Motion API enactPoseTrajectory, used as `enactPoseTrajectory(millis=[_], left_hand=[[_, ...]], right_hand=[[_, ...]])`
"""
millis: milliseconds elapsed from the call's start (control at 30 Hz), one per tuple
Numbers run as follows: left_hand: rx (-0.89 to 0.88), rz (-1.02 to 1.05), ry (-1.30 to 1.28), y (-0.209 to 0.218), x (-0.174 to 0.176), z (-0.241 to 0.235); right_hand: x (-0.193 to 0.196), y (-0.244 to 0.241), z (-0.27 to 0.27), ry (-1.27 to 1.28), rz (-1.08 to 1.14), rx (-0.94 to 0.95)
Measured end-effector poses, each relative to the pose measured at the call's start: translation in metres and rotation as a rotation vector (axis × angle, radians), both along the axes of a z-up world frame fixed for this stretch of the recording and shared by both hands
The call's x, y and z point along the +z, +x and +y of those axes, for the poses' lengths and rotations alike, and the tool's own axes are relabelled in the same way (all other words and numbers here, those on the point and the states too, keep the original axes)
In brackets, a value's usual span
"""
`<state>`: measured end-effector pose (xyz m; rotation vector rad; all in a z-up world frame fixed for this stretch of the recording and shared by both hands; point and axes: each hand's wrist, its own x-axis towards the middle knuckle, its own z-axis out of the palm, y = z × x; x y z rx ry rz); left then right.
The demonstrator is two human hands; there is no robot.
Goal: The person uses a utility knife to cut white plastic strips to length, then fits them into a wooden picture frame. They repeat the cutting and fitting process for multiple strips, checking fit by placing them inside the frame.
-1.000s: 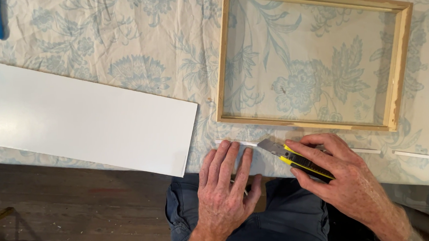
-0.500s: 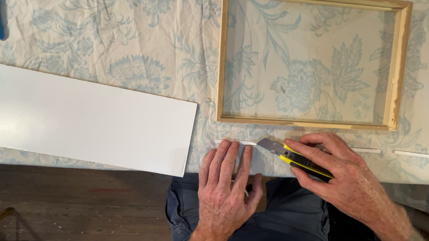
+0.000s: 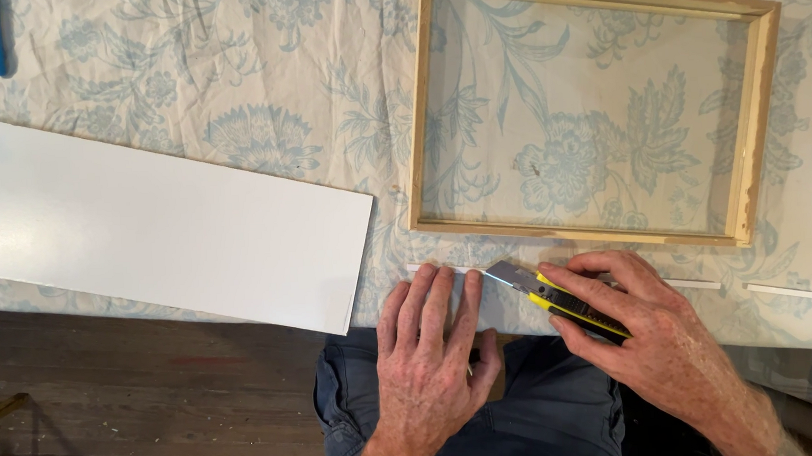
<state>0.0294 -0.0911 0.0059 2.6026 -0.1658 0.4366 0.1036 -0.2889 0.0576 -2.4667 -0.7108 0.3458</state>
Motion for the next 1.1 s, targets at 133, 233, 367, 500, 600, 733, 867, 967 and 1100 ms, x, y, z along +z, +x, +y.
enactPoseTrajectory(millis=[133, 233, 367, 500, 600, 733, 867, 967, 1100], left_hand=[[-0.004, 0.009, 0.043, 0.004, 0.008, 0.001], [-0.010, 0.038, 0.103, 0.004, 0.010, 0.000], [-0.021, 0.074, 0.168, 0.004, 0.014, -0.001], [-0.020, 0.087, 0.236, 0.005, 0.017, -0.003], [-0.022, 0.116, 0.263, 0.004, 0.017, -0.005], [-0.022, 0.136, 0.301, 0.005, 0.020, -0.007], [-0.026, 0.141, 0.351, 0.005, 0.019, -0.009], [-0.010, 0.113, 0.337, 0.003, 0.018, -0.009], [-0.019, 0.139, 0.226, 0.003, 0.015, -0.009]], right_hand=[[0.003, 0.000, 0.002, -0.003, -0.013, -0.008], [0.003, -0.001, 0.002, -0.003, -0.015, -0.016], [0.006, -0.002, 0.002, -0.032, -0.003, -0.036], [0.004, -0.003, -0.001, -0.020, -0.008, -0.040], [0.007, -0.004, 0.000, -0.038, -0.012, -0.045], [0.014, -0.004, -0.004, -0.044, -0.056, -0.068], [0.020, -0.010, -0.015, -0.038, -0.023, -0.160], [0.022, -0.015, -0.023, -0.002, -0.043, -0.193], [0.022, -0.019, -0.029, -0.045, 0.002, -0.223]])
